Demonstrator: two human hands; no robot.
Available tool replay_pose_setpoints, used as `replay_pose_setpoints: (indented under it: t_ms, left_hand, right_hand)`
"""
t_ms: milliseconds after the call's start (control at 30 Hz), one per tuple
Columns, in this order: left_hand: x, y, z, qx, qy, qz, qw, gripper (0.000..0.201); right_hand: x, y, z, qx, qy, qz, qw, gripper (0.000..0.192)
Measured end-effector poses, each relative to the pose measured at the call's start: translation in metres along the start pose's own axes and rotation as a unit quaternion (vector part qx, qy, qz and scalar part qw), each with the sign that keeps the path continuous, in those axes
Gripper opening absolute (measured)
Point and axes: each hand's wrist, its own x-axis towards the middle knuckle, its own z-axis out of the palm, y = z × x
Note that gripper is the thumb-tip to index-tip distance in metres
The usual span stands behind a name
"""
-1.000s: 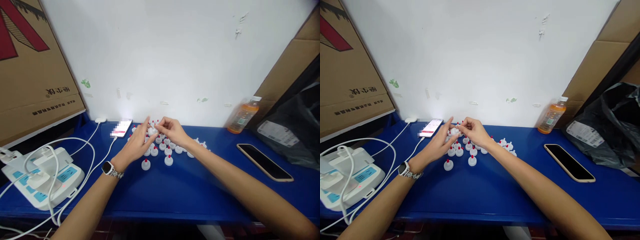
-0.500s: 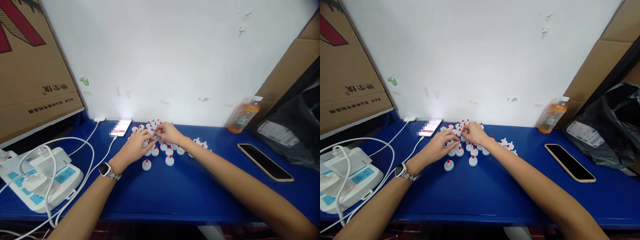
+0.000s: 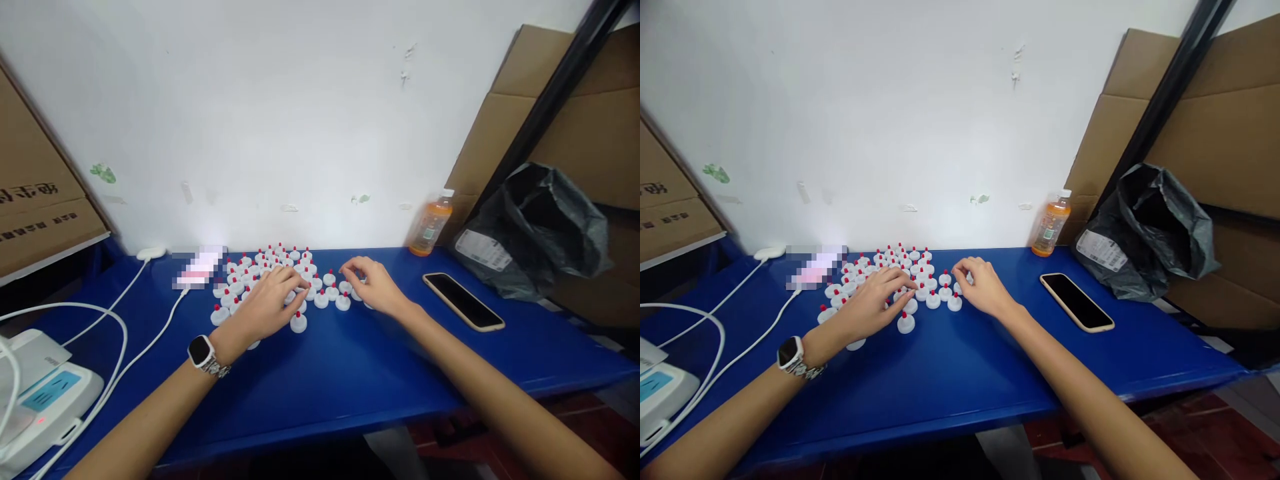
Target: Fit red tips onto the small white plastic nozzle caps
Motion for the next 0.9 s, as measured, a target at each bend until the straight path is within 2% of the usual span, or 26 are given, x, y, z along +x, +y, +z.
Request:
replay_pose_setpoints:
  t_ms: [167, 300, 400, 567, 667, 800, 900]
  left_hand:
    - [0.024, 0.016, 0.012, 0.032, -0.028, 0.017, 0.999, 0.023]
    - [0.045, 0.024, 0.021, 0.026, -0.023, 0.019, 0.999, 0.023]
    - [0.059, 0.031, 0.027, 0.023, -0.040, 0.026, 0.999, 0.022]
    - [0.074, 0.043, 0.038, 0.023, -0.050, 0.044, 0.997, 0.022]
    - [0.080, 0.046, 0.044, 0.031, -0.050, 0.053, 0.997, 0.022]
    - [0.086, 0.045, 0.050, 0.040, -0.046, 0.051, 0.997, 0.022]
    - [0.088, 0.044, 0.053, 0.038, -0.033, 0.047, 0.998, 0.022]
  right_hand:
    - [-0.013, 0.006, -0.004, -0.039, -0.012, 0.001, 0.999, 0.016]
    - [-0.016, 0.019, -0.015, -0.072, 0.015, 0.043, 0.996, 0.018]
    - [-0.024, 0.029, -0.022, -0.077, 0.001, 0.064, 0.995, 0.023]
    - [-0.037, 0.039, -0.025, -0.043, 0.007, 0.072, 0.996, 0.032]
    - [-0.033, 0.049, -0.023, -0.015, 0.018, 0.092, 0.995, 0.027]
    - [-0.017, 0.059, -0.020, 0.059, -0.024, 0.121, 0.991, 0.018]
    - [-0.010, 0.060, -0.019, 0.097, -0.031, 0.117, 0.988, 0.013]
